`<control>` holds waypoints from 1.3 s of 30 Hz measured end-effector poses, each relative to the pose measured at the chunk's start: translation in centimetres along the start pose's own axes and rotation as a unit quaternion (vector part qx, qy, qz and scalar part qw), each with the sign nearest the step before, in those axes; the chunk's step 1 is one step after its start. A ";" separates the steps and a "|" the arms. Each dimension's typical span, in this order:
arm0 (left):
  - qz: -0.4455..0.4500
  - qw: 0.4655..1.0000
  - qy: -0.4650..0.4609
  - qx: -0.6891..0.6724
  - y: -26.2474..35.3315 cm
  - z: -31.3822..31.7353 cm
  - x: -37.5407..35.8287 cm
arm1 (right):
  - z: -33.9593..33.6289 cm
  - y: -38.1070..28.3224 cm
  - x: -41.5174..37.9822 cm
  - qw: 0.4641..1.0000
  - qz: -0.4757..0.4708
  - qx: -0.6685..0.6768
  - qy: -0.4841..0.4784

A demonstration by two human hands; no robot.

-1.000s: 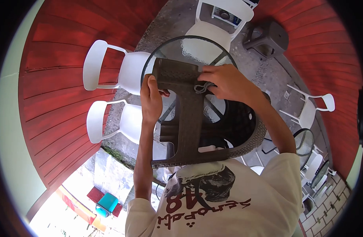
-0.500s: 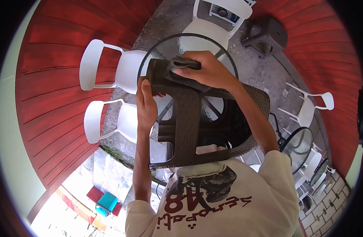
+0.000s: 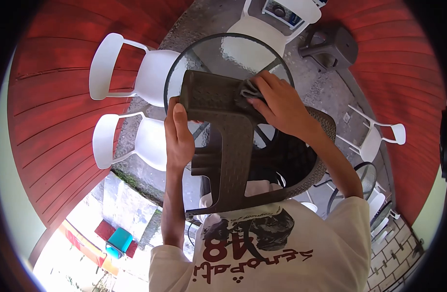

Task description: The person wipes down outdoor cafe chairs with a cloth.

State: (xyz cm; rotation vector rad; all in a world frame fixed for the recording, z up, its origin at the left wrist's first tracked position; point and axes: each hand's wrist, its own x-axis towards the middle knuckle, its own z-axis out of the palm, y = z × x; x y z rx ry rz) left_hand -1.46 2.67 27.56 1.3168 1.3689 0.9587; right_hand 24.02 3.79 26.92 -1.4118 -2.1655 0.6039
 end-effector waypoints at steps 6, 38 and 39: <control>0.011 1.000 -0.002 0.019 -0.2 0.4 0.1 | 1.4 -1.1 2.7 0.986 -0.017 0.166 -0.021; -0.032 0.999 -0.021 0.030 -1.2 0.4 -0.1 | 3.5 -1.0 2.1 0.998 -0.052 0.041 0.021; -0.031 0.999 0.001 0.026 -1.4 0.6 -0.3 | 4.2 -1.3 3.3 0.998 -0.032 0.058 -0.009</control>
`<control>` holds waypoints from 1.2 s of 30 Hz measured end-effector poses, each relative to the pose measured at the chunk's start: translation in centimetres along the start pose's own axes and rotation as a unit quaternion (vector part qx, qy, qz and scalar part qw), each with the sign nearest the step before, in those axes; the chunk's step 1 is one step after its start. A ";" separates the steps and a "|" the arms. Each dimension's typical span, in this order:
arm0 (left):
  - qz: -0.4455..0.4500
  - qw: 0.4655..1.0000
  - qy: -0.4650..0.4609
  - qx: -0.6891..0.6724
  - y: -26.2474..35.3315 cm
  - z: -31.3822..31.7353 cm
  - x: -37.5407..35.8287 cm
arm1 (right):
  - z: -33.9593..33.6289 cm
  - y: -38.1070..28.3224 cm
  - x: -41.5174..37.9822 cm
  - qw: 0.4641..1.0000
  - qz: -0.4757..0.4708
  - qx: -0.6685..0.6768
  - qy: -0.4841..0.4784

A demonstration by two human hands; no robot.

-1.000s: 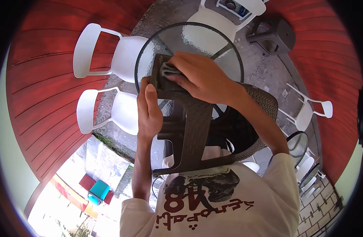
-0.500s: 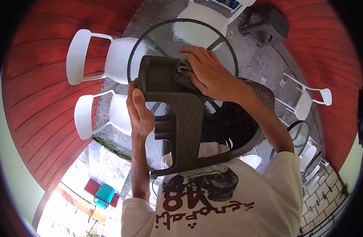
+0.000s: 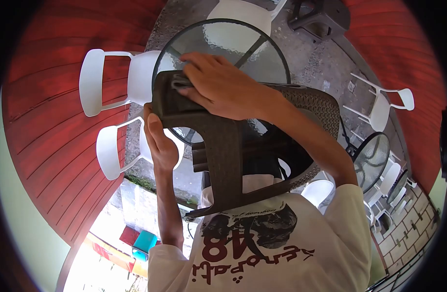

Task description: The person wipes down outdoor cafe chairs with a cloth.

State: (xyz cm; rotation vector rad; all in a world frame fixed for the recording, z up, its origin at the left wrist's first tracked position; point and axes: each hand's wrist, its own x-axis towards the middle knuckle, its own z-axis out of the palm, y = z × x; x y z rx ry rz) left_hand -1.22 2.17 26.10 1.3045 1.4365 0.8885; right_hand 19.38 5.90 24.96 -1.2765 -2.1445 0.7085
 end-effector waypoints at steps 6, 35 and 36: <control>-0.037 0.999 0.010 -0.036 -1.1 -0.7 0.3 | 2.8 -0.9 2.8 0.999 0.042 0.018 0.027; -0.035 0.991 0.029 -0.123 0.1 1.7 2.6 | -1.3 1.5 -5.6 0.987 0.066 -0.101 0.104; -0.042 0.993 0.032 -0.108 0.2 1.3 2.7 | -1.0 1.8 -5.7 0.983 0.048 -0.115 0.136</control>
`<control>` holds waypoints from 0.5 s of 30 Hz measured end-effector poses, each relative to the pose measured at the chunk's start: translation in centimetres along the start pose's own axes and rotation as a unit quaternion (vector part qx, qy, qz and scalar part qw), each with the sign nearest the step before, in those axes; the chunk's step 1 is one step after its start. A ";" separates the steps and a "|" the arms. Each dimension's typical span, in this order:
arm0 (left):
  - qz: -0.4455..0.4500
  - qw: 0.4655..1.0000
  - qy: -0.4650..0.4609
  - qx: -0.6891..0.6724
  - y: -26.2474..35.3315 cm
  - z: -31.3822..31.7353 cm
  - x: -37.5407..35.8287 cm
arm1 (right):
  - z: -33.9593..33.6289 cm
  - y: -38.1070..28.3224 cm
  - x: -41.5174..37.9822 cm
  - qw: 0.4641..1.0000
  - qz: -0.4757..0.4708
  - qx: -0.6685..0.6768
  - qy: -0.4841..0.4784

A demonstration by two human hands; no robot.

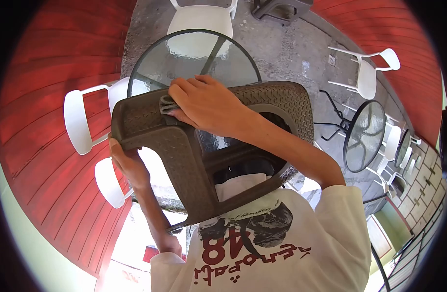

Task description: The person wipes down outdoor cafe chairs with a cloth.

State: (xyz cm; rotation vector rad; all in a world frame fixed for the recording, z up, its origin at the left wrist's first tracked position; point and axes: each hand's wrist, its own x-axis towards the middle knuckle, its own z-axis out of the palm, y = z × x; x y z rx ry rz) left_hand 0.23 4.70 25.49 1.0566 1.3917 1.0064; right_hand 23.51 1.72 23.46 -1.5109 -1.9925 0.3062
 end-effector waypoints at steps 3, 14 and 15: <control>0.005 0.999 -0.004 0.033 0.1 -1.1 0.1 | -1.7 1.3 -1.6 0.991 0.060 0.054 -0.111; 0.025 0.996 -0.048 0.065 0.7 -1.3 1.1 | -9.5 9.4 -14.4 0.966 0.225 -0.028 -0.122; 0.025 0.995 -0.062 0.070 0.5 -2.1 1.4 | -9.7 9.3 -15.2 0.962 0.240 -0.029 -0.129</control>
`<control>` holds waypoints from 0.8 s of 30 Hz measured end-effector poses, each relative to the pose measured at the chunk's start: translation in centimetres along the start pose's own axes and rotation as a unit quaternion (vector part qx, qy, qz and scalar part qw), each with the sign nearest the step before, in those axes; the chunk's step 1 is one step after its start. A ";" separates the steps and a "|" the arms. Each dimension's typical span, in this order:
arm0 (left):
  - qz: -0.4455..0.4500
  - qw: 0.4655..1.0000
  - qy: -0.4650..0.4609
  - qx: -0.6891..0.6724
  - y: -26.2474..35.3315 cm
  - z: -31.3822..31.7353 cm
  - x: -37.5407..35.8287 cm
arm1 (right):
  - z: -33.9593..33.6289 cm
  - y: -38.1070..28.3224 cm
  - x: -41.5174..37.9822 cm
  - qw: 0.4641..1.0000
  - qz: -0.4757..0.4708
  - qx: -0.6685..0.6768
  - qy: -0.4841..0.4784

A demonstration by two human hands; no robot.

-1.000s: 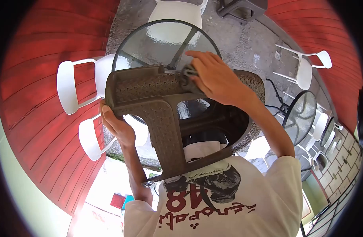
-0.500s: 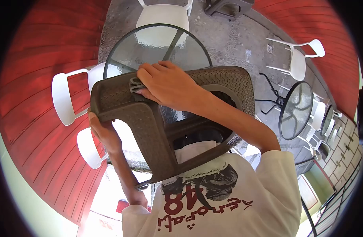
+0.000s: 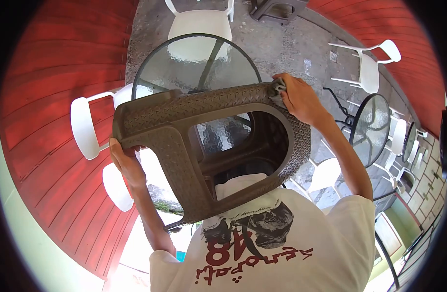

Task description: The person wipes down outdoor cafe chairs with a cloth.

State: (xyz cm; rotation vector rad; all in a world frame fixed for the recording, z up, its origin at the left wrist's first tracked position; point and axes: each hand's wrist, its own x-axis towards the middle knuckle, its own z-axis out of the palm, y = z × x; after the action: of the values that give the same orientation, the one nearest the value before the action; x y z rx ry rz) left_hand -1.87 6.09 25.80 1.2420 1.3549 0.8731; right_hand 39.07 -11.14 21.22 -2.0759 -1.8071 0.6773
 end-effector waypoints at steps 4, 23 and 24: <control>-0.067 0.997 0.015 -0.044 1.5 1.2 -0.6 | 0.7 -1.1 -0.7 0.998 0.007 0.051 0.033; 0.061 0.865 -0.118 0.483 8.0 7.3 -3.0 | 4.5 -5.5 0.1 0.975 0.147 0.072 0.148; 0.067 0.863 -0.119 0.487 7.9 7.0 -2.5 | 4.4 -5.8 0.0 0.978 0.136 0.080 0.134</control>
State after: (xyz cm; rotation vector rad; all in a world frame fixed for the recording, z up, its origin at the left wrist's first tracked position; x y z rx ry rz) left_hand 6.31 4.30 32.67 2.1448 1.5563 0.0340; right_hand 31.83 -10.52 20.55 -2.2037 -1.2962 0.5556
